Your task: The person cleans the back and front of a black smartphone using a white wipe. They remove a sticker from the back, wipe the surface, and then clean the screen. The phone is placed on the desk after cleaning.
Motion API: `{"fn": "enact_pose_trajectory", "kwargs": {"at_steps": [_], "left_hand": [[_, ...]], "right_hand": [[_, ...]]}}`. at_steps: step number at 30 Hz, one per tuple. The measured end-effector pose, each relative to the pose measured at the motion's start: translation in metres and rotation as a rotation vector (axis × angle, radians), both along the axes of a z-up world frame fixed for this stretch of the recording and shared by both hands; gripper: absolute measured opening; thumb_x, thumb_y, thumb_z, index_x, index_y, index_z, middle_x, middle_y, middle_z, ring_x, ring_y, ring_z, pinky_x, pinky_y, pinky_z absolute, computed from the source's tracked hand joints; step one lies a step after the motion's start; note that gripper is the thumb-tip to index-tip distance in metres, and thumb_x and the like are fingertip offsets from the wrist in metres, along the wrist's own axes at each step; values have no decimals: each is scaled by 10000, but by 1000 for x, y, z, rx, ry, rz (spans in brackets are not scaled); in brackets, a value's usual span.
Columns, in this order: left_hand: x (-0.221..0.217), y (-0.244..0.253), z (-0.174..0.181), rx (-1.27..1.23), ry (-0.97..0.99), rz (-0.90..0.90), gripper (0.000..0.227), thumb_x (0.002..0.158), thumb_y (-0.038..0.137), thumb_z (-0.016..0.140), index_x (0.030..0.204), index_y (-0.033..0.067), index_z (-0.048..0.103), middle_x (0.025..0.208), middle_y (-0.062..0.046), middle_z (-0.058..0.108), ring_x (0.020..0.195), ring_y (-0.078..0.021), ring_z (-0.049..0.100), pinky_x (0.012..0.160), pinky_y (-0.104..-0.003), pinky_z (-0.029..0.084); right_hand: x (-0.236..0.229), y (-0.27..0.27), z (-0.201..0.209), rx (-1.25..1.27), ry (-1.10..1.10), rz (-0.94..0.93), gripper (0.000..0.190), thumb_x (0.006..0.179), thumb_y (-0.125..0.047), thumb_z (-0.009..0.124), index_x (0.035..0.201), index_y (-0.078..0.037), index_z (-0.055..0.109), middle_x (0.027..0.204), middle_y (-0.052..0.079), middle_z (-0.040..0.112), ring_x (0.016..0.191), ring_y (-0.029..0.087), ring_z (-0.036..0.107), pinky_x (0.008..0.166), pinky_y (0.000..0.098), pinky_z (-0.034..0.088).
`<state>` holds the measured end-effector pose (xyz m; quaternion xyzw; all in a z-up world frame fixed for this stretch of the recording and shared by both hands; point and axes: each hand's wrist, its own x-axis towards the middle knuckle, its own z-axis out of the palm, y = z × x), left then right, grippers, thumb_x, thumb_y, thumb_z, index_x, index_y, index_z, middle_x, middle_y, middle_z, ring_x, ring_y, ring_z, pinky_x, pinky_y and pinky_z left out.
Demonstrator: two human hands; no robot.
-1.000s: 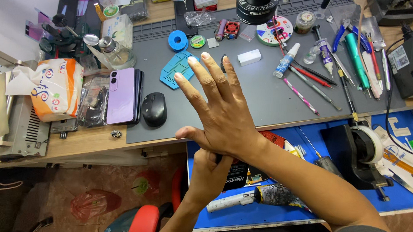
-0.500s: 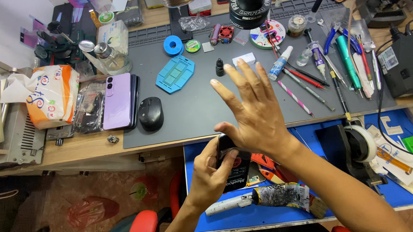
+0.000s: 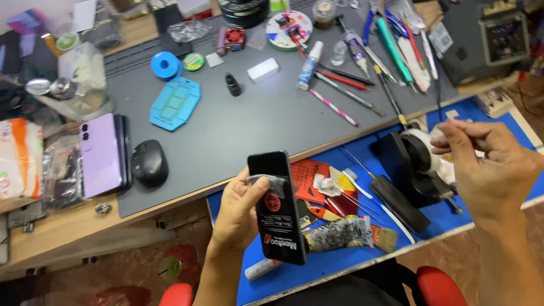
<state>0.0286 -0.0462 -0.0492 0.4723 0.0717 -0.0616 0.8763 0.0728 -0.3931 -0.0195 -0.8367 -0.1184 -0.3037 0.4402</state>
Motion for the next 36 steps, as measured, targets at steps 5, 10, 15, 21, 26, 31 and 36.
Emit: {"fn": "enact_pose_trajectory", "kwargs": {"at_steps": [5, 10, 15, 21, 26, 31, 36], "left_hand": [[4, -13, 5, 12, 8, -81, 438, 947, 195, 710, 1309, -38, 626, 1000, -254, 786, 880, -310, 784, 755, -410, 659], [9, -25, 2, 14, 37, -116, 399, 942, 207, 724, 1249, -27, 621, 1012, -316, 774, 926, -365, 781, 793, -448, 664], [14, -38, 2, -19, 18, -204, 547, 925, 202, 764, 1373, -62, 594, 1034, -210, 781, 917, -304, 786, 771, -398, 666], [19, -55, 7, 43, 79, -312, 596, 898, 249, 761, 1398, -34, 599, 1053, -194, 786, 888, -301, 788, 749, -392, 660], [24, -55, 4, 8, 83, -345, 617, 896, 259, 773, 1400, -44, 584, 1080, -212, 781, 912, -316, 791, 755, -389, 663], [30, -68, -1, -102, 70, -245, 307, 927, 66, 702, 1217, -26, 654, 949, -281, 781, 892, -367, 799, 775, -520, 652], [35, -72, 15, 49, 72, -320, 521, 902, 160, 745, 1341, -92, 622, 1091, -244, 770, 919, -386, 786, 768, -450, 677]], "right_hand": [[-25, -55, -9, 60, 183, -218, 517, 1336, -127, 638, 869, 93, 611, 761, 183, 636, 681, 224, 662, 639, 316, 519], [-38, -70, 4, 129, 339, -128, 217, 1176, 88, 565, 1393, 90, 581, 1042, 214, 673, 796, 234, 669, 767, 316, 576], [-37, -75, -1, -250, 1040, -177, 449, 987, -501, 566, 1234, -188, 772, 1324, 45, 730, 1212, 248, 660, 1027, 465, 512], [-27, -64, -36, 16, 1066, -144, 235, 967, -358, 768, 958, -136, 844, 698, 19, 504, 643, 153, 435, 628, 326, 348], [-27, -71, -48, 229, 1138, -162, 286, 991, -335, 705, 1101, -92, 806, 925, 27, 600, 854, 155, 601, 784, 329, 590], [-39, -57, -37, 617, 895, -148, 295, 1030, -236, 748, 956, 50, 735, 733, 55, 400, 703, 152, 511, 729, 396, 652], [-45, -92, -70, 453, 1037, -96, 190, 1011, -220, 677, 976, -45, 744, 1050, 98, 741, 982, 232, 762, 994, 361, 595]]}}
